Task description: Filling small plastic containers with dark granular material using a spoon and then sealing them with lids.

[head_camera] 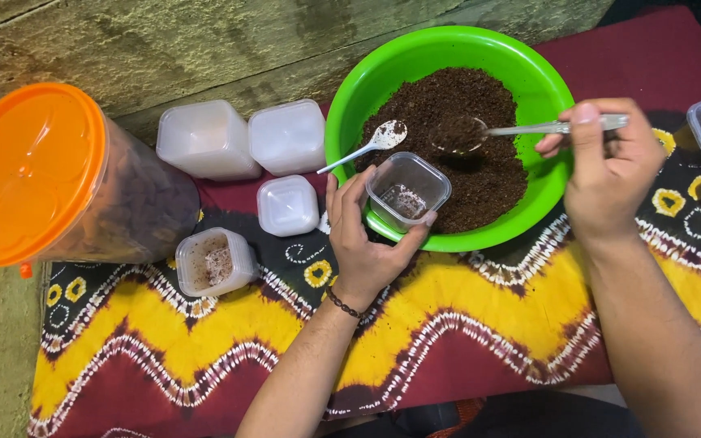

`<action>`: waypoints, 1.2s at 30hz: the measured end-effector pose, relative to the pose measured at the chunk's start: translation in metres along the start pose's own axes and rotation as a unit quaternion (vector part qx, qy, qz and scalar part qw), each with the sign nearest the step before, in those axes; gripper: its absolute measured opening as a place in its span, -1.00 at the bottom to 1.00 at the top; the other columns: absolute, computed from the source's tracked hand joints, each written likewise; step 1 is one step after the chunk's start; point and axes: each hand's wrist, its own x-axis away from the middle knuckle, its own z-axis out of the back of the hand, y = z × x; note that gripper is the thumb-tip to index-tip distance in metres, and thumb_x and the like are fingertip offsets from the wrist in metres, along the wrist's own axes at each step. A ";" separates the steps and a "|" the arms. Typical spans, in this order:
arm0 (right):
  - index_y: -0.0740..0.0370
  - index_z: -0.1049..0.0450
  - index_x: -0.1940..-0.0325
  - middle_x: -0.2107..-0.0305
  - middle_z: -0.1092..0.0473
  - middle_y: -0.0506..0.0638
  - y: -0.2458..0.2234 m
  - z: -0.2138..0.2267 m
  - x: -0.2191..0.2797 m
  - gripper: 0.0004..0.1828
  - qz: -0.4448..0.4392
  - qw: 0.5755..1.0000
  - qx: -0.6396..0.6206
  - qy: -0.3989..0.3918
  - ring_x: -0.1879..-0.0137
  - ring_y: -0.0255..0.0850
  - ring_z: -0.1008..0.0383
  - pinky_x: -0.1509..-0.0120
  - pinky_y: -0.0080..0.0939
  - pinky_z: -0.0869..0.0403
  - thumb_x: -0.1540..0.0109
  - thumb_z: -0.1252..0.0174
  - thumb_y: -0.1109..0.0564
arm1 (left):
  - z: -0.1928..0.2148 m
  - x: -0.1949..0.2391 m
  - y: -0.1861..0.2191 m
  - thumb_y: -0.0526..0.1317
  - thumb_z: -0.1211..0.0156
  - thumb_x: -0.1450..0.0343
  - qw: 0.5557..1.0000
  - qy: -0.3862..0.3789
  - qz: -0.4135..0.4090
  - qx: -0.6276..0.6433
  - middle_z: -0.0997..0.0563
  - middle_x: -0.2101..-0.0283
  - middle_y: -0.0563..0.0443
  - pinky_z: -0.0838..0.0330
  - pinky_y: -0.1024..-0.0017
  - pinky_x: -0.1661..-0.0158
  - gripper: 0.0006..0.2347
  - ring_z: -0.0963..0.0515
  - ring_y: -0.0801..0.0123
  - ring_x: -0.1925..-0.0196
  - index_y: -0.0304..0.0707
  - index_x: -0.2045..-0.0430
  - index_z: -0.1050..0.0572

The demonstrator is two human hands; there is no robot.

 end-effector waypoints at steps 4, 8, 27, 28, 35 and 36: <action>0.45 -0.37 0.01 0.31 -0.35 0.20 -0.004 0.000 -0.001 -0.74 -0.016 0.997 -0.058 0.045 0.29 -0.03 -0.54 0.22 -0.17 -0.56 -0.62 -0.08 0.14 | -0.001 0.001 0.001 0.02 -0.51 -0.26 1.000 0.000 0.007 -0.004 -0.56 -0.14 -0.07 -0.10 -0.24 -0.49 -0.35 -0.55 0.12 -0.21 -0.33 -0.15 -0.37; 0.36 -0.39 0.06 0.25 -0.38 0.14 -0.013 -0.005 0.004 -0.78 -0.058 0.988 -0.124 0.074 0.33 -0.09 -0.54 0.31 -0.28 -0.54 -0.58 -0.13 0.13 | -0.001 0.000 0.005 0.02 -0.51 -0.26 1.000 0.000 0.007 0.005 -0.55 -0.13 -0.08 -0.07 -0.24 -0.50 -0.36 -0.56 0.09 -0.21 -0.32 -0.14 -0.37; 0.52 -0.38 0.15 0.47 -0.46 0.30 -0.027 -0.015 0.023 -0.77 0.138 0.985 -0.037 -0.100 0.36 0.02 -0.61 0.29 -0.17 -0.61 -0.49 0.04 0.25 | 0.000 0.000 0.006 0.06 -0.47 -0.25 1.000 -0.010 0.014 0.018 -0.55 -0.11 -0.08 0.06 -0.27 -0.52 -0.37 -0.55 0.12 -0.22 -0.31 -0.11 -0.39; 0.50 -0.39 0.18 0.50 -0.46 0.27 -0.030 -0.016 0.024 -0.76 0.162 0.980 -0.034 -0.112 0.38 -0.01 -0.60 0.31 -0.20 -0.59 -0.48 0.06 0.25 | 0.000 0.001 0.006 0.05 -0.47 -0.26 1.000 -0.009 0.015 0.023 -0.55 -0.12 -0.09 0.07 -0.27 -0.53 -0.37 -0.55 0.11 -0.22 -0.31 -0.12 -0.38; 0.43 -0.40 0.19 0.46 -0.49 0.21 -0.035 -0.017 0.021 -0.91 0.275 0.943 -0.097 -0.161 0.35 -0.02 -0.61 0.20 -0.13 -0.55 -0.35 -0.02 0.31 | 0.004 0.000 0.010 0.03 -0.46 -0.26 0.997 -0.002 0.034 0.067 -0.56 -0.13 -0.12 0.14 -0.35 -0.54 -0.36 -0.57 0.12 -0.22 -0.32 -0.15 -0.34; 0.46 -0.38 0.22 0.47 -0.46 0.25 -0.040 -0.017 0.021 -0.87 0.284 0.942 -0.092 -0.155 0.37 0.04 -0.58 0.24 -0.08 -0.51 -0.35 -0.01 0.28 | 0.005 -0.001 0.012 -0.01 -0.46 -0.27 0.996 -0.005 0.033 0.079 -0.58 -0.13 -0.15 0.23 -0.34 -0.56 -0.36 -0.63 0.12 -0.19 -0.38 -0.15 -0.32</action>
